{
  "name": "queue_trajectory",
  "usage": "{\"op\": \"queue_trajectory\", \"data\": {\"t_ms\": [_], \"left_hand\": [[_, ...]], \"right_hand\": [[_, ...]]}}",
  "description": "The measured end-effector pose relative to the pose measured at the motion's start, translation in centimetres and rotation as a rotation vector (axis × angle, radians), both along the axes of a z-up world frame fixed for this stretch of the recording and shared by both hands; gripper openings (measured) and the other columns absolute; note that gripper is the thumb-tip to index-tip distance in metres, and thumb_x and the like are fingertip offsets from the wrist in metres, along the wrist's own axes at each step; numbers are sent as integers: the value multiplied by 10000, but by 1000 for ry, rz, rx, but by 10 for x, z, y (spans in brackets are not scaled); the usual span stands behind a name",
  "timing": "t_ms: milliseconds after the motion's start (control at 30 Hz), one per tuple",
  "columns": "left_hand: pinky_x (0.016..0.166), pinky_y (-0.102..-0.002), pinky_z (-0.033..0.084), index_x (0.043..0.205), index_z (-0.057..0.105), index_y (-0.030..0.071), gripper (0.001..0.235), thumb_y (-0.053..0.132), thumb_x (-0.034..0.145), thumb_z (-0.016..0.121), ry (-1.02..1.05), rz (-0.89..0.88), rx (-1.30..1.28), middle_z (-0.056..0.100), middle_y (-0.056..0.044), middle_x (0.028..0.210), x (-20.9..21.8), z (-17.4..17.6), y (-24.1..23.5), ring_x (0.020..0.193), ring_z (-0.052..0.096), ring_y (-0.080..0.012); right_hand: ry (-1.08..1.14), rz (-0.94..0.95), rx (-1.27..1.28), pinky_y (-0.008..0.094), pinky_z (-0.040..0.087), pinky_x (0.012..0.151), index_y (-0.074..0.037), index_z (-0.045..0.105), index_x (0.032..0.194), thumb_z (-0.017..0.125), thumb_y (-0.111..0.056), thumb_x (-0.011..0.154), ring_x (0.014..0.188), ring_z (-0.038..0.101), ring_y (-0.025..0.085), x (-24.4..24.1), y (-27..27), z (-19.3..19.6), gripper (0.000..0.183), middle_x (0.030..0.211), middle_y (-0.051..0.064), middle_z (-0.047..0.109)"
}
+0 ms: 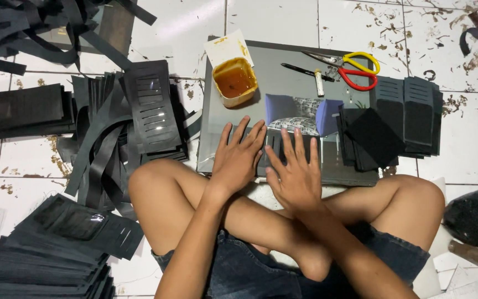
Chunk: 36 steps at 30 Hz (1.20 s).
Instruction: The person sits on the floor and glues black fabric pieces onto slotted dark panels, pressing each piece flat by hand. They dip a small stick into a container of glue, apply it to a panel, then align and press a fabric piece onto it, stacking finished panels aside.
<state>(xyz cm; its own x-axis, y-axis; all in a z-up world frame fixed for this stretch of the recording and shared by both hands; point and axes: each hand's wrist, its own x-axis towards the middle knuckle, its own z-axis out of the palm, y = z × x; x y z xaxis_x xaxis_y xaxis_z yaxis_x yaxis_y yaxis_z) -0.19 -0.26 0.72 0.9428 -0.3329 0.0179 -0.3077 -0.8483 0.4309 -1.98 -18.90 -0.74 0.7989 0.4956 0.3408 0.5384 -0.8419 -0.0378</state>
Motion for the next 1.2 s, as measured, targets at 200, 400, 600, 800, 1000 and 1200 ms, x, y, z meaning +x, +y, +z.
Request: {"op": "queue_trajectory", "data": {"t_ms": [200, 400, 600, 800, 1000, 1200], "left_hand": [[1259, -557, 37, 1598, 342, 151, 565, 277, 1057, 443, 10, 0, 17, 322, 12, 1681, 0, -3, 0, 1582, 142, -291], [1256, -549, 36, 1598, 349, 147, 561, 265, 1058, 444, 9, 2, 3, 320, 14, 1683, 1, -2, 1, 1582, 143, -283], [1253, -564, 49, 1588, 366, 131, 552, 255, 1057, 452, -34, 1, -15, 349, -4, 1671, -1, -7, -1, 1580, 166, -298], [1254, -569, 60, 1589, 364, 140, 563, 262, 1050, 467, -30, -2, 15, 349, -5, 1670, -1, -7, -1, 1575, 177, -297], [1258, -558, 58, 1587, 369, 139, 551, 259, 1057, 462, -57, 8, -6, 361, -3, 1664, -1, -9, -1, 1575, 187, -292], [1232, -538, 154, 1511, 457, 35, 542, 246, 1014, 497, -314, 11, -35, 456, -55, 1598, -3, -17, -1, 1536, 273, -316]], "right_hand": [[29, -77, -43, 634, 82, 1237, -234, 665, 1397, 451, -380, 1027, 1569, 223, 404, 18, 0, -4, 452, 1679, 150, 354], [38, -15, -63, 643, 49, 1243, -256, 623, 1430, 421, -384, 1044, 1582, 184, 412, 12, -3, 5, 454, 1694, 150, 321], [-39, 64, -1, 680, 183, 1203, -254, 650, 1372, 527, -359, 967, 1516, 347, 444, -29, -12, 4, 437, 1610, 182, 451], [-40, -38, -15, 679, 156, 1205, -209, 676, 1385, 513, -324, 991, 1526, 317, 445, 13, 2, 2, 441, 1628, 180, 434], [50, -27, -35, 650, 83, 1243, -228, 661, 1382, 447, -377, 1022, 1560, 259, 406, -18, -1, -1, 445, 1642, 167, 406], [250, 64, 263, 572, 245, 1219, -70, 752, 1152, 692, -149, 792, 1466, 418, 413, -74, -7, 35, 373, 1464, 236, 569]]}}
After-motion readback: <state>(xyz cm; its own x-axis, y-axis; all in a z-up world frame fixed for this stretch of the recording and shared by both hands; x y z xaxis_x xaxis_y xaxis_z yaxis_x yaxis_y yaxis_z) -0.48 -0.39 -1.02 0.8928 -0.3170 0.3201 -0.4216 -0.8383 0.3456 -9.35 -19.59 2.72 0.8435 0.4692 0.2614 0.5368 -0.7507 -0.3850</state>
